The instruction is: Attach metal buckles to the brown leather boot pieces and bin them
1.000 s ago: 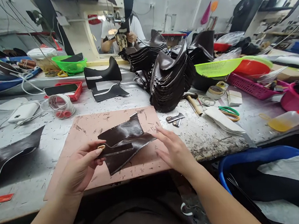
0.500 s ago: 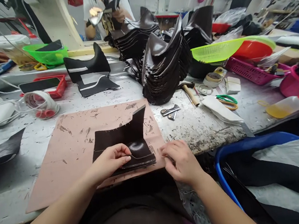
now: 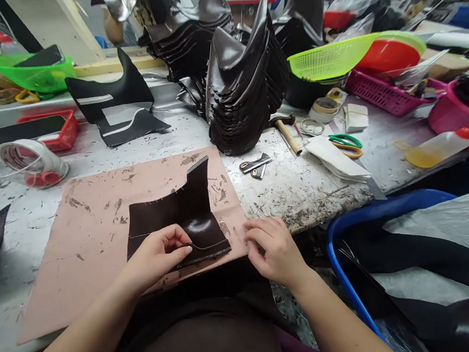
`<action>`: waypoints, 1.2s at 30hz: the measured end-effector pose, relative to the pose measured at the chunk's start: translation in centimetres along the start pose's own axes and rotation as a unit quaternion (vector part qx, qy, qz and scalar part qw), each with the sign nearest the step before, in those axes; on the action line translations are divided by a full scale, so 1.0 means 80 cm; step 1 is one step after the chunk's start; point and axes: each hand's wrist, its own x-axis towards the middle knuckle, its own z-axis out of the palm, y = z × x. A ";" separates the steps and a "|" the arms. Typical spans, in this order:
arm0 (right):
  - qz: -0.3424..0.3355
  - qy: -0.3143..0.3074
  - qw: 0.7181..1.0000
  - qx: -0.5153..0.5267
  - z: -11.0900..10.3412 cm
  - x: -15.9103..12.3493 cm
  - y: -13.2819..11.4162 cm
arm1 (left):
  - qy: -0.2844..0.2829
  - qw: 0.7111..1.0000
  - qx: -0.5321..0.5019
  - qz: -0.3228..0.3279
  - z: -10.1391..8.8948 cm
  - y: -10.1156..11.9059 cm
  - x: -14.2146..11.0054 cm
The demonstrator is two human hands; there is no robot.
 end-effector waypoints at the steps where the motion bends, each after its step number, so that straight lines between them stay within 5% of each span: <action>1: -0.002 0.002 1.000 0.001 0.000 0.000 -0.001 | 0.002 1.000 0.007 0.003 0.000 0.000 0.000; 12: -0.060 0.000 0.994 0.090 0.010 -0.008 -0.034 | 0.030 0.996 0.045 0.066 0.006 -0.010 -0.001; 26: -0.054 -0.045 0.997 -0.038 0.022 -0.011 -0.061 | 0.000 0.981 0.173 0.093 -0.008 -0.002 -0.008; 31: -0.056 -0.059 0.992 -0.093 0.027 -0.016 -0.067 | 0.022 0.956 0.262 0.128 -0.003 -0.003 -0.011; 36: -0.049 -0.073 0.990 -0.109 0.026 -0.020 -0.071 | 0.019 0.897 0.389 0.210 -0.014 -0.020 -0.015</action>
